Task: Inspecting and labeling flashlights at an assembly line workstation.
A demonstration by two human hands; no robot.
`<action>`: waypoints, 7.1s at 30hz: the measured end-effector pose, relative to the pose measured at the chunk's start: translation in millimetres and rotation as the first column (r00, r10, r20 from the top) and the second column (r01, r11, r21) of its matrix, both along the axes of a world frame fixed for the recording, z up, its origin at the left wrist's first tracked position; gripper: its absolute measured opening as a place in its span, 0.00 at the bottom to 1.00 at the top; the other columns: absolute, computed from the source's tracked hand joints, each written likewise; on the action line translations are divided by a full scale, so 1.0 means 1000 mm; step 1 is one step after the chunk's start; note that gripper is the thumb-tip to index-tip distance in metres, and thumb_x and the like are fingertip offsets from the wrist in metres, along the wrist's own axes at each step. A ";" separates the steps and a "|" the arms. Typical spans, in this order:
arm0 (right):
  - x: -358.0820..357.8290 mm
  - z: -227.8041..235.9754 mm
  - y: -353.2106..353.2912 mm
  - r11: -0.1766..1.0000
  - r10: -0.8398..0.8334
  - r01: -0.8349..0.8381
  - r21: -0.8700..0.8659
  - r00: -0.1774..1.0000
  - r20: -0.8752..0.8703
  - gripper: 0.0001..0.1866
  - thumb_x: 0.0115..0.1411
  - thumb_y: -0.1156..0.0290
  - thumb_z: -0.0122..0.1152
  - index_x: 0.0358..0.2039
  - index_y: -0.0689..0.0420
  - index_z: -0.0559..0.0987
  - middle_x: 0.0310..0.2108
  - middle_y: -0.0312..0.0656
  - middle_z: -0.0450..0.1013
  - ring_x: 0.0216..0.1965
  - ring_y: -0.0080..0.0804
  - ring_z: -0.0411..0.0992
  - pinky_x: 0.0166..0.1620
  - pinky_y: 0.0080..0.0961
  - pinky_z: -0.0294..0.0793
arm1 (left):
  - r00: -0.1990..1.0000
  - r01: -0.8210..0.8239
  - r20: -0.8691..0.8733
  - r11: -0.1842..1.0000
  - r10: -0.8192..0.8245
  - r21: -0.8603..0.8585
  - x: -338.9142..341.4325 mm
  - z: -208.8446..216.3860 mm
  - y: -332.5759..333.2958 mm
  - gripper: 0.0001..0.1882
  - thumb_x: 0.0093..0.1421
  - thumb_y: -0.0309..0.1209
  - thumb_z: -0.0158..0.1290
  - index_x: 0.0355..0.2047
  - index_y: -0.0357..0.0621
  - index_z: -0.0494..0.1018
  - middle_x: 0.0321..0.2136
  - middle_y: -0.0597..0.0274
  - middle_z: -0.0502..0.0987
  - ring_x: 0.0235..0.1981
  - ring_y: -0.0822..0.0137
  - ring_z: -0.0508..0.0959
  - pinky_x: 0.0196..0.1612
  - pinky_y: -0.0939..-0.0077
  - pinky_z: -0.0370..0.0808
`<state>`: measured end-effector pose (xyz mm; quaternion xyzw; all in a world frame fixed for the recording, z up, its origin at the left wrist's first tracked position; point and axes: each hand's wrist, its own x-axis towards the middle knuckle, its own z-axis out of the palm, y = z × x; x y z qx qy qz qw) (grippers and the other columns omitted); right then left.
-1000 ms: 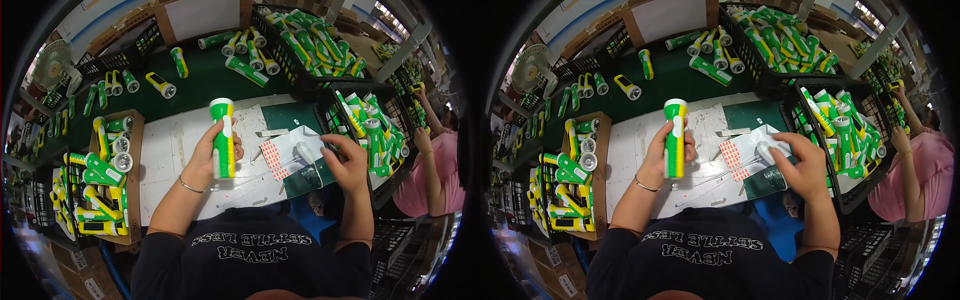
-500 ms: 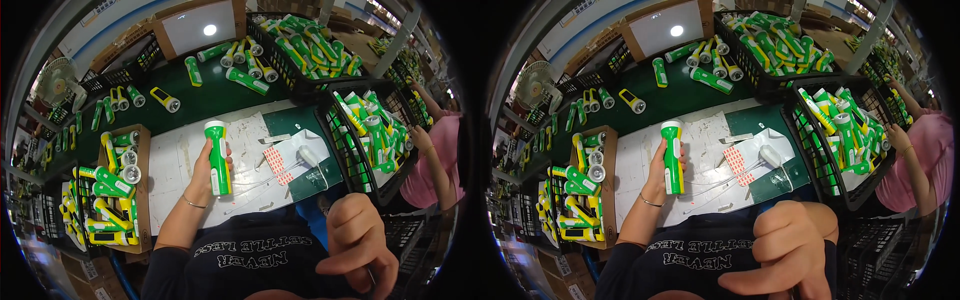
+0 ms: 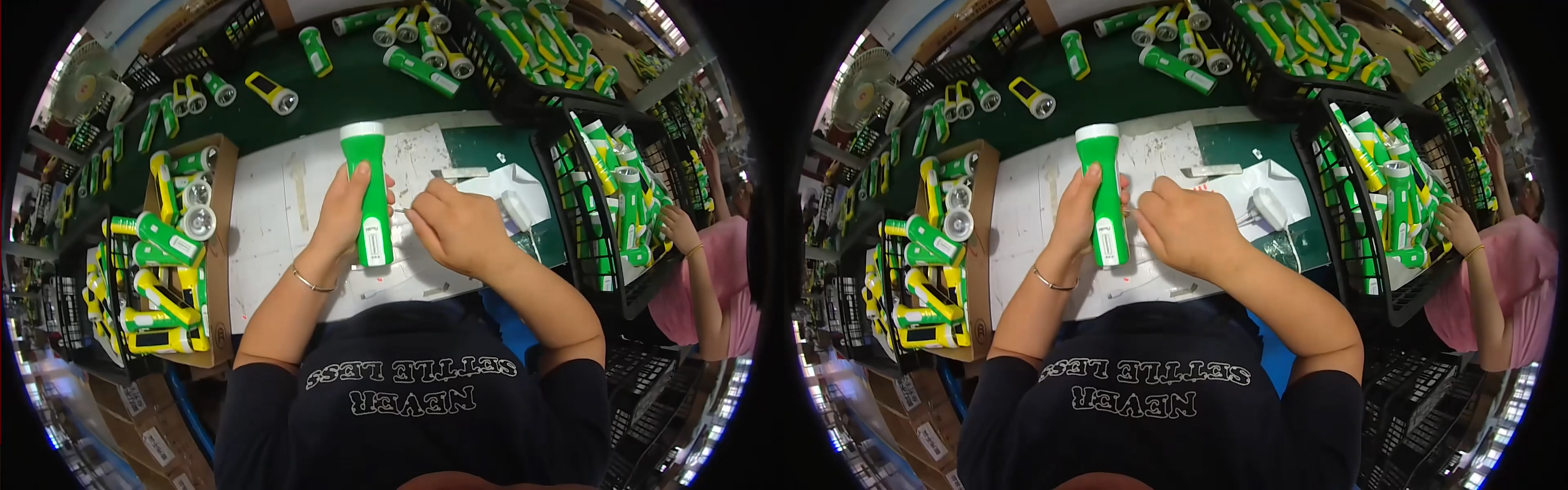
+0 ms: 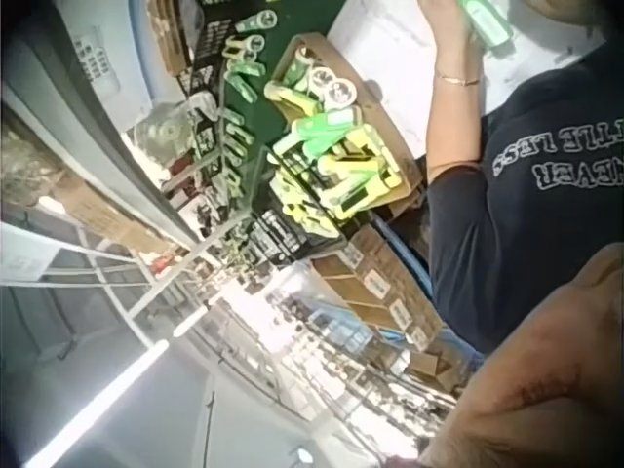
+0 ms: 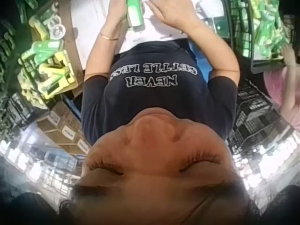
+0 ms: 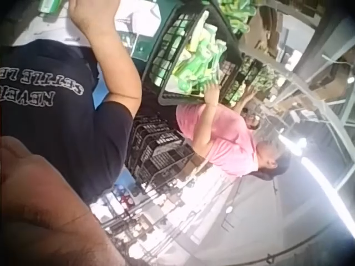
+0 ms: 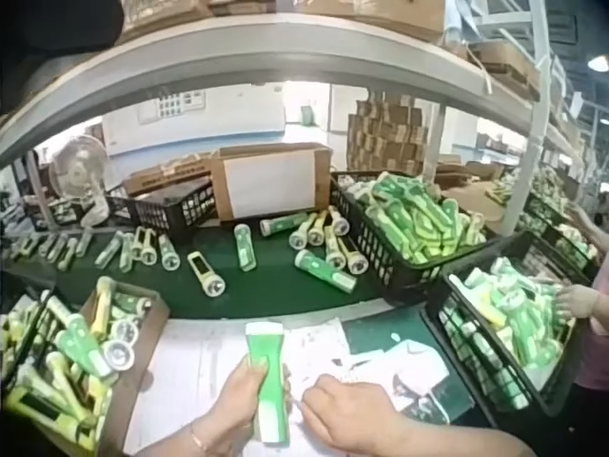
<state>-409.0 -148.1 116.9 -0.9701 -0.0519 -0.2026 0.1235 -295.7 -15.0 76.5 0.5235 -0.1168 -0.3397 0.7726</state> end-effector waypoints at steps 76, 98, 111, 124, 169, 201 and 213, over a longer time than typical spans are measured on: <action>0.029 -0.049 0.002 0.341 0.180 0.311 0.887 0.905 -0.386 0.10 0.50 0.67 0.63 0.24 0.63 0.76 0.20 0.34 0.72 0.22 0.14 0.67 0.27 0.12 0.65 | 0.478 -0.404 0.827 0.763 -0.296 0.505 -0.021 -0.013 0.046 0.31 0.49 0.33 0.57 0.51 0.41 0.59 0.40 0.48 0.69 0.36 0.48 0.74 0.39 0.63 0.72; -0.085 0.065 -0.160 0.534 -0.619 0.500 0.681 0.780 -0.087 0.21 0.53 0.52 0.57 0.25 0.60 0.76 0.19 0.41 0.69 0.24 0.26 0.70 0.28 0.27 0.66 | 0.926 0.082 0.331 0.953 -0.181 0.293 0.049 -0.007 -0.009 0.29 0.59 0.42 0.48 0.59 0.50 0.56 0.54 0.59 0.61 0.56 0.65 0.61 0.53 0.70 0.61; -0.151 0.031 -0.238 0.454 -0.822 0.891 -0.003 0.417 -0.388 0.34 0.47 0.37 0.50 0.36 0.58 0.77 0.31 0.51 0.75 0.35 0.47 0.73 0.38 0.39 0.71 | 0.315 -0.690 0.822 0.480 -0.475 0.542 0.272 -0.103 -0.028 0.32 0.55 0.42 0.53 0.59 0.56 0.57 0.54 0.34 0.50 0.50 0.36 0.62 0.52 0.55 0.64; -0.157 0.039 -0.240 0.430 -0.817 0.879 0.207 0.476 -0.326 0.28 0.50 0.46 0.55 0.41 0.58 0.74 0.32 0.44 0.75 0.36 0.39 0.74 0.39 0.31 0.71 | 0.107 -0.648 0.943 0.698 -0.315 0.306 0.311 -0.090 -0.001 0.17 0.43 0.24 0.53 0.37 0.42 0.70 0.40 0.48 0.64 0.35 0.54 0.68 0.38 0.64 0.68; -0.034 -0.099 0.028 -0.425 0.687 0.490 0.761 0.722 -0.081 0.22 0.62 0.52 0.45 0.35 0.62 0.72 0.20 0.36 0.69 0.07 0.11 0.49 0.11 0.14 0.42 | 0.845 0.016 -0.522 0.980 -0.119 -0.198 -0.008 -0.011 -0.008 0.23 0.60 0.49 0.43 0.47 0.46 0.67 0.30 0.67 0.73 0.30 0.72 0.73 0.29 0.77 0.72; -0.009 -0.017 0.010 0.842 0.081 0.017 0.539 0.984 -0.158 0.09 0.58 0.68 0.51 0.29 0.59 0.76 0.22 0.44 0.71 0.22 0.40 0.71 0.26 0.29 0.69 | 0.909 0.046 -0.403 0.988 -0.104 -0.150 -0.005 -0.022 0.013 0.21 0.62 0.48 0.42 0.40 0.41 0.65 0.26 0.59 0.71 0.21 0.67 0.72 0.23 0.76 0.72; -0.021 -0.060 0.039 -0.172 0.532 0.536 0.827 0.757 -0.380 0.16 0.56 0.63 0.57 0.40 0.59 0.70 0.26 0.34 0.70 0.18 0.17 0.60 0.21 0.16 0.58 | 0.890 0.096 -0.423 0.977 -0.170 -0.191 -0.024 -0.027 0.010 0.24 0.63 0.48 0.40 0.47 0.39 0.63 0.39 0.54 0.71 0.36 0.64 0.73 0.37 0.69 0.74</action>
